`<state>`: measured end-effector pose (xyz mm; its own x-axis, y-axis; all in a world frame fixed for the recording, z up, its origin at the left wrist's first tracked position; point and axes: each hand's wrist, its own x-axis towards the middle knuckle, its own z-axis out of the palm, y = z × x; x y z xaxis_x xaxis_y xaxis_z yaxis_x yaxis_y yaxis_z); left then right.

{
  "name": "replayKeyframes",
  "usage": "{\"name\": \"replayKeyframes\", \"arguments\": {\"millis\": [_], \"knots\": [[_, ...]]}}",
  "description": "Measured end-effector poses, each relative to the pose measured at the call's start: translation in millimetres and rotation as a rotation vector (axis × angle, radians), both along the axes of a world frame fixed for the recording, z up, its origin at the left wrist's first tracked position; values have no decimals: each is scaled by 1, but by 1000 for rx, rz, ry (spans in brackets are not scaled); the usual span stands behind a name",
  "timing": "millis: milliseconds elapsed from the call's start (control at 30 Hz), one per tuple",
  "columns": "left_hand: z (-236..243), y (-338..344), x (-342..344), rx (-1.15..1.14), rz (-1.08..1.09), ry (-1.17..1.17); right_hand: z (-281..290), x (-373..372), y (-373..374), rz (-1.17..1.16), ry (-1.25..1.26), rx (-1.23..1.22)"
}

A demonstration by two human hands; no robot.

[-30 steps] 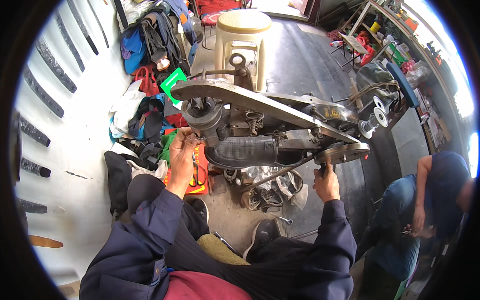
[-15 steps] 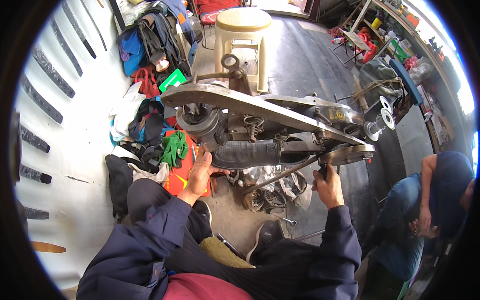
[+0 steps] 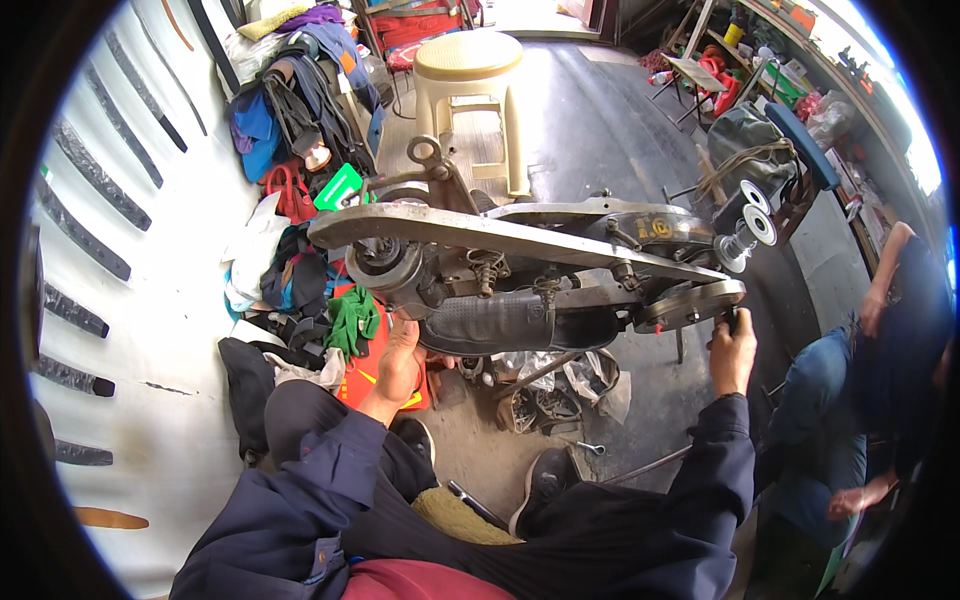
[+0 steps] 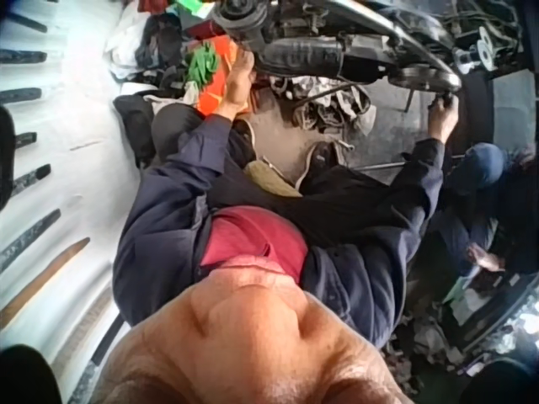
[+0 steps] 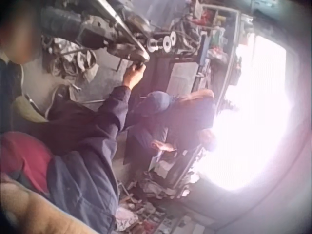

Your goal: The person operates a manual sewing machine to stitch a black shoe. They hold the shoe in place with one hand while turning the machine's wheel with the other, then remove the shoe to inspect the stitching and reposition it for further sewing.

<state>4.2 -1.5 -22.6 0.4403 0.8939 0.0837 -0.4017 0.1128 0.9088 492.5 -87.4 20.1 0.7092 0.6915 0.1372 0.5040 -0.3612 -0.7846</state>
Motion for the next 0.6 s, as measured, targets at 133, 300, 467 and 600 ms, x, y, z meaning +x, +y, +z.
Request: {"name": "replayKeyframes", "arguments": {"millis": [133, 300, 467, 600], "knots": [[1, -4, -3, -65, 31, 44, -30, -27, -3, 102, 126, -253], [-1, -2, -1, -97, 46, 33, 1, -104, -1, 422, 486, -270], [5, -7, 3, -149, 107, 47, 61, -85, -3, 397, 202, 194], [11, -6, 3, -142, 101, 64, 49, -27, -1, 101, 75, 144]]}}
